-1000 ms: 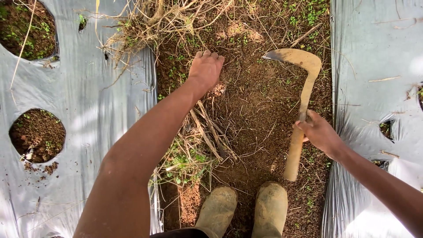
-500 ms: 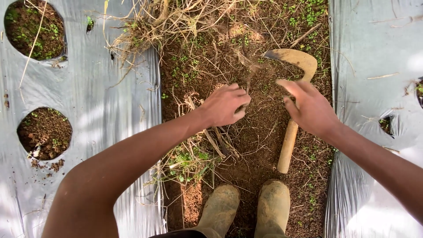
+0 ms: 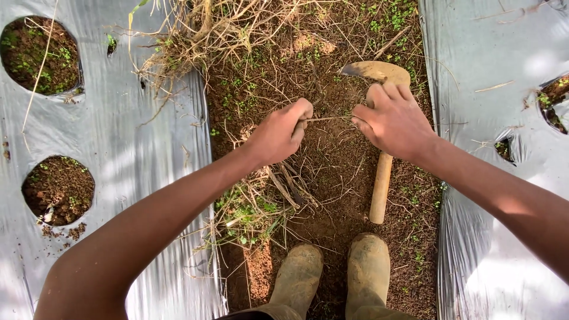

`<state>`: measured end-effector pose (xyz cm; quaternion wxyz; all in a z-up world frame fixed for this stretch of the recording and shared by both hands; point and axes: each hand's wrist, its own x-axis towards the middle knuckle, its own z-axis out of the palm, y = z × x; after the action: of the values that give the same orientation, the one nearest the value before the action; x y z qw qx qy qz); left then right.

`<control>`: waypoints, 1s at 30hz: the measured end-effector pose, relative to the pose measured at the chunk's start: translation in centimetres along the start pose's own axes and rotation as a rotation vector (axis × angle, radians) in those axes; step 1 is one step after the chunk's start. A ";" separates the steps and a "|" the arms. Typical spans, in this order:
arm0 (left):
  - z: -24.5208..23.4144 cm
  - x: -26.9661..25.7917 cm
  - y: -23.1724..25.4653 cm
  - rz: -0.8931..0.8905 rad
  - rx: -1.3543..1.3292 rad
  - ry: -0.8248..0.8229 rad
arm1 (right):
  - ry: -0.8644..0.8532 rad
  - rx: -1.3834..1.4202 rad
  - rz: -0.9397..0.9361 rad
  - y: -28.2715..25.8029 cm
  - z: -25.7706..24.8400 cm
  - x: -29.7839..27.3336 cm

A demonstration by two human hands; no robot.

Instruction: The person uses a sickle to cut dry weeds and grass along a narrow strip between two plastic-covered raised beds. They repeatedly pull up the cut vegetation by hand and gather it into a pile, clearing the soil surface.

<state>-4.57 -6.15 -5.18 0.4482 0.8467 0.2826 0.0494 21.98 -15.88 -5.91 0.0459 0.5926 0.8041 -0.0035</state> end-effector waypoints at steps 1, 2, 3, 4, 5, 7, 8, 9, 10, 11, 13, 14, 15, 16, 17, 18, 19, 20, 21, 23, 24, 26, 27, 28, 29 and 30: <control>-0.7 -0.1 1.5 0.004 0.001 -0.003 | 0.000 -0.001 0.005 0.2 0.5 -0.2; -1.4 -0.3 3.0 -0.004 0.002 0.018 | 0.041 -0.033 -0.014 0.3 1.0 -0.3; -2.2 -0.5 4.4 -0.013 0.003 0.039 | 0.081 -0.065 -0.032 0.4 1.5 -0.5; -2.1 -0.4 4.9 -0.012 0.004 0.038 | 0.082 -0.065 -0.031 0.5 1.2 -0.3; -2.1 -0.4 5.4 -0.006 0.010 0.040 | 0.053 0.127 0.039 0.5 0.9 -0.2; -1.5 -0.1 5.3 -0.001 0.017 0.043 | 0.025 0.319 0.107 0.2 -0.2 0.2; -0.8 0.2 4.9 0.032 0.034 0.079 | 0.058 0.488 0.163 -0.1 -0.9 0.3; -0.2 0.5 4.4 0.064 0.052 0.114 | 0.092 0.657 0.218 -0.5 -1.6 0.5; 0.2 0.7 4.5 0.063 0.052 0.114 | 0.092 0.659 0.217 -1.3 -3.2 0.6; 0.5 0.9 4.5 0.053 -0.035 0.148 | 0.102 0.838 0.271 -2.0 -4.9 0.8; 1.3 1.8 3.8 0.045 -0.121 0.181 | 0.112 1.017 0.326 -2.7 -6.3 1.2; 1.8 2.5 3.1 0.074 -0.171 0.225 | 0.130 1.178 0.354 -2.7 -6.0 1.5; 2.3 3.2 2.4 0.103 -0.220 0.269 | 0.148 1.338 0.382 -2.7 -5.8 1.9; 2.6 3.1 2.6 0.102 -0.220 0.268 | 0.148 1.339 0.383 -2.8 -6.1 1.9; 2.9 3.1 2.8 0.053 -0.260 0.264 | 0.122 1.378 0.432 -3.0 -6.4 2.0; 3.2 3.1 3.1 0.002 -0.301 0.260 | 0.095 1.418 0.481 -3.1 -6.7 2.1; 2.7 3.1 3.7 0.001 -0.301 0.259 | 0.094 1.419 0.481 -3.1 -6.6 2.1; 2.4 3.1 4.3 -0.051 -0.336 0.215 | 0.093 1.429 0.491 -3.1 -6.6 2.1; 2.0 3.1 4.9 -0.103 -0.370 0.171 | 0.093 1.440 0.500 -3.1 -6.5 2.2; 2.5 2.9 4.6 -0.136 -0.398 0.140 | 0.093 1.456 0.510 -3.2 -5.9 2.0; 2.7 2.8 4.5 -0.166 -0.424 0.111 | 0.095 1.471 0.518 -3.3 -5.6 1.9; 2.6 2.6 5.2 -0.189 -0.445 0.083 | 0.094 1.488 0.517 -3.4 -5.4 1.8; 2.5 2.5 5.5 -0.209 -0.465 0.056 | 0.097 1.503 0.514 -3.4 -5.2 1.7; 2.8 2.3 5.4 -0.214 -0.467 0.053 | 0.092 1.507 0.517 -3.5 -6.1 1.8; 3.1 2.1 5.2 -0.314 -0.633 0.102 | 0.011 1.485 0.525 -3.6 -7.0 1.9; 3.5 1.8 5.1 -0.418 -0.802 0.151 | -0.076 1.462 0.533 -3.8 -7.8 1.9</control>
<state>0.36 -9.98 -3.54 0.7189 0.5252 0.4379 0.1247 17.28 -14.74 1.55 -0.3299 0.6452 0.4258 -0.5418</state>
